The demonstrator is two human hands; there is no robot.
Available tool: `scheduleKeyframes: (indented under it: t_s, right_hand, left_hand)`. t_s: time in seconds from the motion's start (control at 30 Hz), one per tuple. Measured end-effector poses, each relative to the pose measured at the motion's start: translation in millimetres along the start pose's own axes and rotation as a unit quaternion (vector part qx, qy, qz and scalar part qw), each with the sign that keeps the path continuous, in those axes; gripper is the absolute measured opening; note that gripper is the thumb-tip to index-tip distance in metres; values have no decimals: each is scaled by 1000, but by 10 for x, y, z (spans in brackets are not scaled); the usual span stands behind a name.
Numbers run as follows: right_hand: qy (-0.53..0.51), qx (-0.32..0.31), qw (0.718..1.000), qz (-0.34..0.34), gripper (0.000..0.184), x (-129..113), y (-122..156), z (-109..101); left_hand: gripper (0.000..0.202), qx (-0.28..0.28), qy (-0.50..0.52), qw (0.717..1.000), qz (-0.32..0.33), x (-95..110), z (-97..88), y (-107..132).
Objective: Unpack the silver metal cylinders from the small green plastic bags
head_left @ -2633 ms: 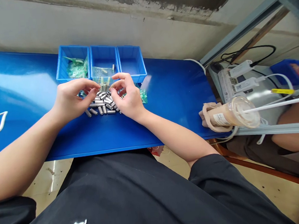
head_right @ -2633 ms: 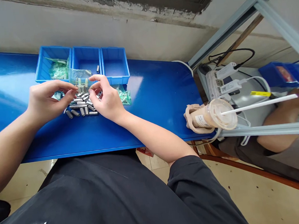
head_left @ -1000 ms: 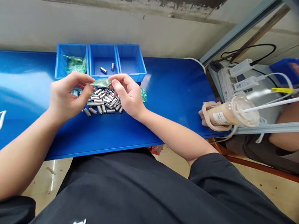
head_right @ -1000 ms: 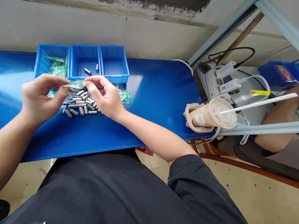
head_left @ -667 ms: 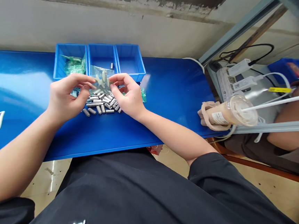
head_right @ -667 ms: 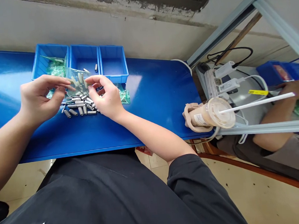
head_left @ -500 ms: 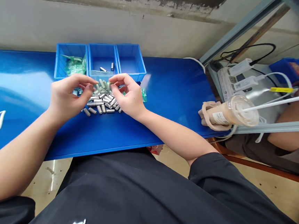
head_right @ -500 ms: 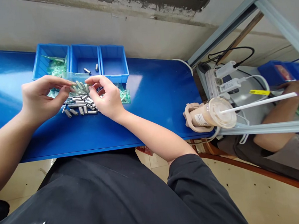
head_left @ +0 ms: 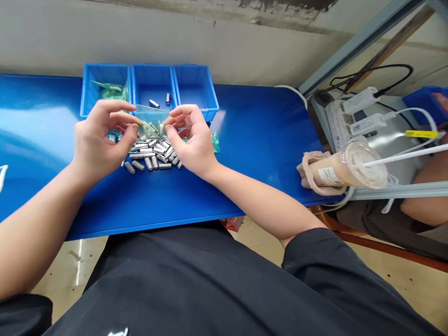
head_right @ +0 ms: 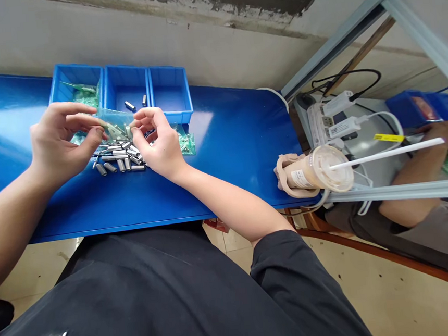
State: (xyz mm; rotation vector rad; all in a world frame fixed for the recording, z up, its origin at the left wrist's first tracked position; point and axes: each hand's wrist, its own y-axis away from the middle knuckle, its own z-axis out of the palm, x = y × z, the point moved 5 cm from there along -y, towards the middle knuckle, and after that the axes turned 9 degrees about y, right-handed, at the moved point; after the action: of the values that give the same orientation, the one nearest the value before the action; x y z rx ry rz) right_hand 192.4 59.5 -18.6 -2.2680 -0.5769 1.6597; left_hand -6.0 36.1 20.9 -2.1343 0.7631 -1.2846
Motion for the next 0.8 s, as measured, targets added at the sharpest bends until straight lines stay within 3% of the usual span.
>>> scheduleKeyframes:
  t_s: [0.33,0.8]
  right_hand:
    - [26,-17,999,-9,27,-20,12,0]
    - [37,-19,999,1,25,-55,13,-21]
  left_hand:
    - [47,-10,-10,1000,-23,-9,-4,7]
    - [27,9,1,1000,6,60,-6,-24]
